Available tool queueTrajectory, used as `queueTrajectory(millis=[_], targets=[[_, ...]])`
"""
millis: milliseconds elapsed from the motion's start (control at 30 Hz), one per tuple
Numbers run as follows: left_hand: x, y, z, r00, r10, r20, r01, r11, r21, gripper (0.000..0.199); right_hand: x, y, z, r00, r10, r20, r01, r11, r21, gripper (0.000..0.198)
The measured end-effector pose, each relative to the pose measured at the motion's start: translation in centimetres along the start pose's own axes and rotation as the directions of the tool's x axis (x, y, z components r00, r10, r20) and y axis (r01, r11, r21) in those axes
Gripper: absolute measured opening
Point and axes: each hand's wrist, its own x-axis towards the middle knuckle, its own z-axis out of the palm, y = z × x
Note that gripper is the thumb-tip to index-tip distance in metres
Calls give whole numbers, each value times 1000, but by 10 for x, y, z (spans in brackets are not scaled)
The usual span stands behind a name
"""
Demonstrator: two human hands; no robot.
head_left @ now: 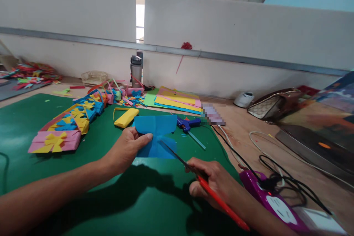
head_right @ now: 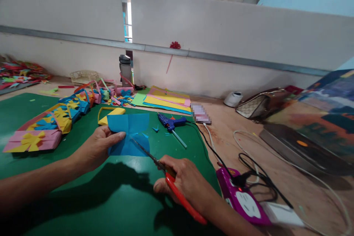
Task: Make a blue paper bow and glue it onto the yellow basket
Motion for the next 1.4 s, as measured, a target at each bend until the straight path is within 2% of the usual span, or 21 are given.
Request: queueTrajectory(millis=[200, 467, 900, 1200, 1400], targets=[[0, -2, -2, 1000, 0, -11, 0, 1000, 21, 22, -1, -1, 0, 1000, -13, 6, 13, 1000, -27, 17], [1, -4, -2, 1000, -12, -8, 12, 1000, 26, 30, 0, 1, 3, 1000, -2, -17, 1, 1000, -16, 13], [0, -2, 1, 999, -41, -15, 42, 999, 31, 29, 3, 3, 1, 997, 25, 68, -32, 995, 94, 19], [-1, -2, 1, 999, -37, -9, 37, 999, 34, 28, 0, -2, 3, 999, 35, 32, -38, 995, 94, 18], [-1, 2, 3, 999, -47, -25, 47, 999, 5, 24, -1, -3, 2, 999, 28, -16, -28, 999, 20, 25]])
